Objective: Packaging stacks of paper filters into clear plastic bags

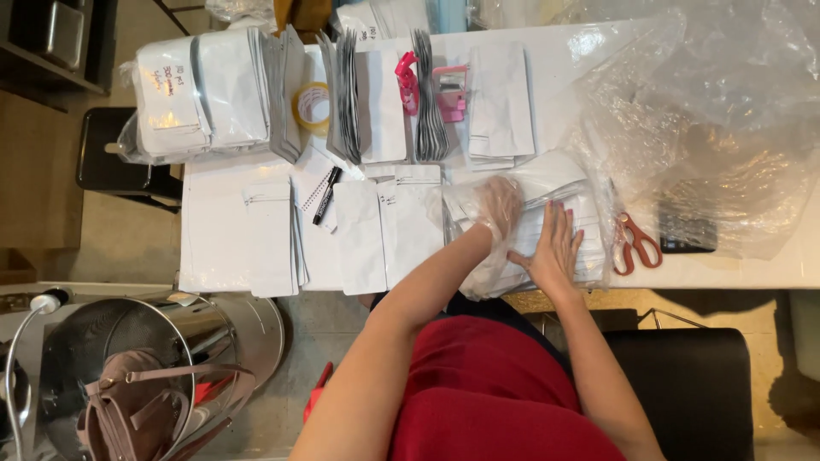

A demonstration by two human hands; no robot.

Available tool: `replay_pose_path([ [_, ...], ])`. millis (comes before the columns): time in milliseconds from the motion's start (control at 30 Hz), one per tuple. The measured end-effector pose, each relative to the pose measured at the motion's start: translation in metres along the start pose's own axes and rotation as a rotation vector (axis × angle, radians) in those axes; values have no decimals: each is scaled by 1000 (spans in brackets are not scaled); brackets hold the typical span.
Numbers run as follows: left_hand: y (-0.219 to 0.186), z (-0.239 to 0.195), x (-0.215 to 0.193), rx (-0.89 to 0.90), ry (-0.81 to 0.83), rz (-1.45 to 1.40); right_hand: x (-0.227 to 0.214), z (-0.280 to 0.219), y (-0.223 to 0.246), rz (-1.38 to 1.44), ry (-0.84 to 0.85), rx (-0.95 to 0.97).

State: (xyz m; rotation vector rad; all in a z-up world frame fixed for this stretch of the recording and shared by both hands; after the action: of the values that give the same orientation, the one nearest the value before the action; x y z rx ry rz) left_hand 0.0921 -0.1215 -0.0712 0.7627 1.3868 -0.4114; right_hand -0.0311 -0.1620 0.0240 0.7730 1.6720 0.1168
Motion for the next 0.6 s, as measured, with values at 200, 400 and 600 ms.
replay_pose_path([
  [200, -8, -30, -54, 130, 17, 78, 5, 2, -6, -38, -25, 0],
  [400, 4, -68, -164, 166, 93, 182, 22, 9, -31, 113, -123, 0],
  [600, 9, -80, -103, 213, 257, 47, 10, 4, -17, 230, -133, 131],
])
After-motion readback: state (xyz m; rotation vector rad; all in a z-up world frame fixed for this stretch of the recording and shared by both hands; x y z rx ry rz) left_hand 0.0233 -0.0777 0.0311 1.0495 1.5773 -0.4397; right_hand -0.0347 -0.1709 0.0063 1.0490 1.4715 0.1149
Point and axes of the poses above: each hand's wrist, its own z-axis towards the middle knuckle, its own x-axis out of the palm, y = z × x, the point moved 6 cm from there along z, towards the middle knuckle, and after that the axes turned 4 degrees about x, right-handed, at the moved point
